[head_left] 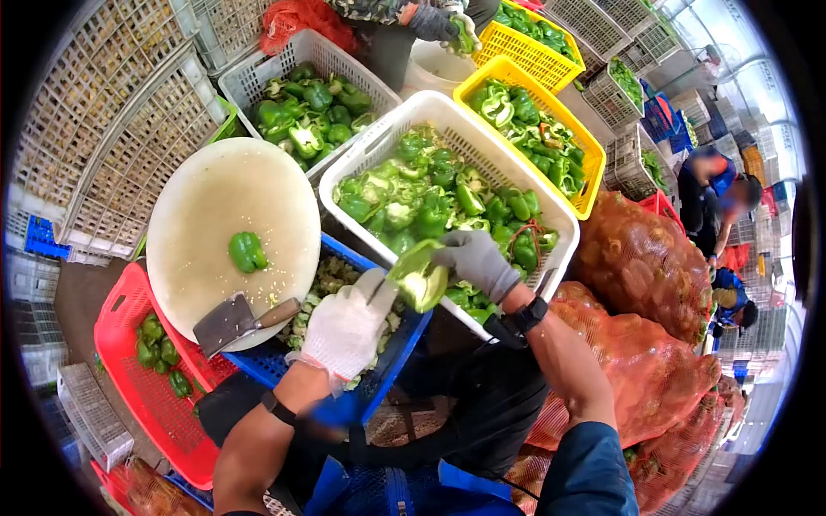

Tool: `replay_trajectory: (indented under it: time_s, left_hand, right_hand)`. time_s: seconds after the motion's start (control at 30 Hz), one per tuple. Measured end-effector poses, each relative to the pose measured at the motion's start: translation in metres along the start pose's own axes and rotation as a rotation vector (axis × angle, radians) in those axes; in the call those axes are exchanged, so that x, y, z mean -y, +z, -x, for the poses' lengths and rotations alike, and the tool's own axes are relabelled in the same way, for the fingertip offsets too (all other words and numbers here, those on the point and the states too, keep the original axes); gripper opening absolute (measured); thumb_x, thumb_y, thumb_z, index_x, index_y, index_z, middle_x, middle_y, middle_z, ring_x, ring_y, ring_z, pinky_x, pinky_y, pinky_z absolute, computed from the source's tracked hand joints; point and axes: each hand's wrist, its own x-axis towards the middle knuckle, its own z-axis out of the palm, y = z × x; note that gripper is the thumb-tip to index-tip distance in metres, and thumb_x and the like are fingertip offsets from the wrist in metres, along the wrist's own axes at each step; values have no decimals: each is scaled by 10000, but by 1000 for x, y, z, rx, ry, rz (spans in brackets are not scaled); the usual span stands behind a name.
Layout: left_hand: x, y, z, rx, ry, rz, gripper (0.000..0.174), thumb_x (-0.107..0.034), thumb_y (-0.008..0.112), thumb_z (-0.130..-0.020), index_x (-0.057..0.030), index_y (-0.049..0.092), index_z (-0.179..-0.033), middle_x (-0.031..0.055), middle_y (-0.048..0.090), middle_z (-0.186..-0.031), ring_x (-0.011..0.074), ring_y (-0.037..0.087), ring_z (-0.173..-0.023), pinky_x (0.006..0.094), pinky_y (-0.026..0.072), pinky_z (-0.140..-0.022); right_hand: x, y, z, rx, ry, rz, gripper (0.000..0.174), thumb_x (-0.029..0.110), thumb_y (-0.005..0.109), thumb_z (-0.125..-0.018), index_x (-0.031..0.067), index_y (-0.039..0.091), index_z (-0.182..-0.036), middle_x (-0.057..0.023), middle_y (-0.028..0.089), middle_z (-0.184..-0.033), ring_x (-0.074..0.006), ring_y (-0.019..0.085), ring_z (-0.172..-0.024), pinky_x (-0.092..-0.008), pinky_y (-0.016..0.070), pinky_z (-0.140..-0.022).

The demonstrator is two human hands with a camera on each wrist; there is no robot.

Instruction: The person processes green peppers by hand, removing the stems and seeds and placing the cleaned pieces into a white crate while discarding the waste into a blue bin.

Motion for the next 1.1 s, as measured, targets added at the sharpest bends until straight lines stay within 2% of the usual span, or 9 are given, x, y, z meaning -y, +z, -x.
replay_trajectory:
  time_s: [0.1, 0.23, 0.47, 0.6, 0.7, 0.73, 0.83, 0.97, 1.1]
  left_hand:
    - [-4, 2, 4, 68, 90, -124, 470, -184, 778, -868, -158, 698, -1330, 135, 680, -1247, 382, 735, -929, 513, 607, -728]
    - [-3, 8, 16, 281, 48, -121, 360, -243, 778, -863, -182, 714, -1212, 150, 701, -1013, 372, 747, -846, 514, 592, -646]
    - [-8, 24, 34, 167, -101, 97, 339, -205, 764, -816, -95, 716, -1133, 227, 723, -1106, 484, 730, -944, 561, 609, -816]
    - [-15, 19, 34, 283, -225, 102, 369, -253, 811, -800, -74, 756, -1118, 216, 749, -1085, 451, 746, -1009, 536, 616, -858]
    - [-12, 25, 33, 260, -286, 193, 399, -290, 872, -755, -63, 790, -1072, 204, 766, -1051, 423, 753, -1032, 509, 612, -883]
    - [-11, 26, 35, 200, -289, 243, 402, -300, 888, -737, -63, 798, -1048, 201, 769, -1038, 416, 754, -1031, 499, 609, -887]
    - [-8, 29, 33, 169, -290, 314, 437, -330, 931, -684, -68, 809, -1011, 204, 768, -1038, 413, 751, -1012, 470, 600, -889]
    - [-7, 37, 34, 72, -223, 283, 312, -270, 856, -754, -68, 781, -980, 207, 731, -966, 432, 734, -915, 506, 599, -809]
    - [-12, 39, 32, -37, -95, 49, 174, -205, 775, -804, -74, 719, -905, 196, 676, -881, 420, 710, -793, 536, 578, -705]
  right_hand:
    - [28, 32, 28, 61, -66, 97, 357, 288, 846, -919, -4, 853, -1125, -114, 819, -897, -182, 747, -724, -343, 640, -732]
    - [28, 72, 41, 27, -95, 137, 330, 276, 901, -873, -20, 838, -1006, -58, 766, -788, -124, 685, -679, -317, 577, -654]
    - [3, 100, 43, -28, -10, 67, 387, 373, 870, -850, 15, 850, -995, -131, 802, -830, -208, 737, -743, -351, 606, -759]
    - [-4, 109, 54, -23, -35, -9, 423, 438, 846, -888, 23, 853, -975, -147, 809, -861, -228, 762, -789, -355, 609, -788]
    - [-18, 119, 55, 30, -65, -255, 466, 451, 830, -955, 1, 840, -1074, -129, 832, -1021, -203, 763, -889, -339, 606, -853]
    - [-24, 126, 61, 142, -38, -514, 448, 407, 776, -1038, -13, 799, -1192, -95, 810, -1156, -176, 750, -995, -337, 602, -911]
    - [-49, 144, 64, 573, 171, -1183, 385, 334, 729, -1079, -3, 755, -1265, -60, 782, -1184, -150, 739, -1025, -328, 602, -932]
    - [-56, 158, 52, 500, 211, -1280, 279, 290, 689, -1099, 34, 760, -1184, -43, 775, -1117, -126, 727, -970, -303, 592, -903]
    - [-46, 162, 47, 135, 93, -1054, 267, 250, 670, -1089, 4, 758, -1145, -20, 740, -1030, -136, 699, -917, -295, 562, -851]
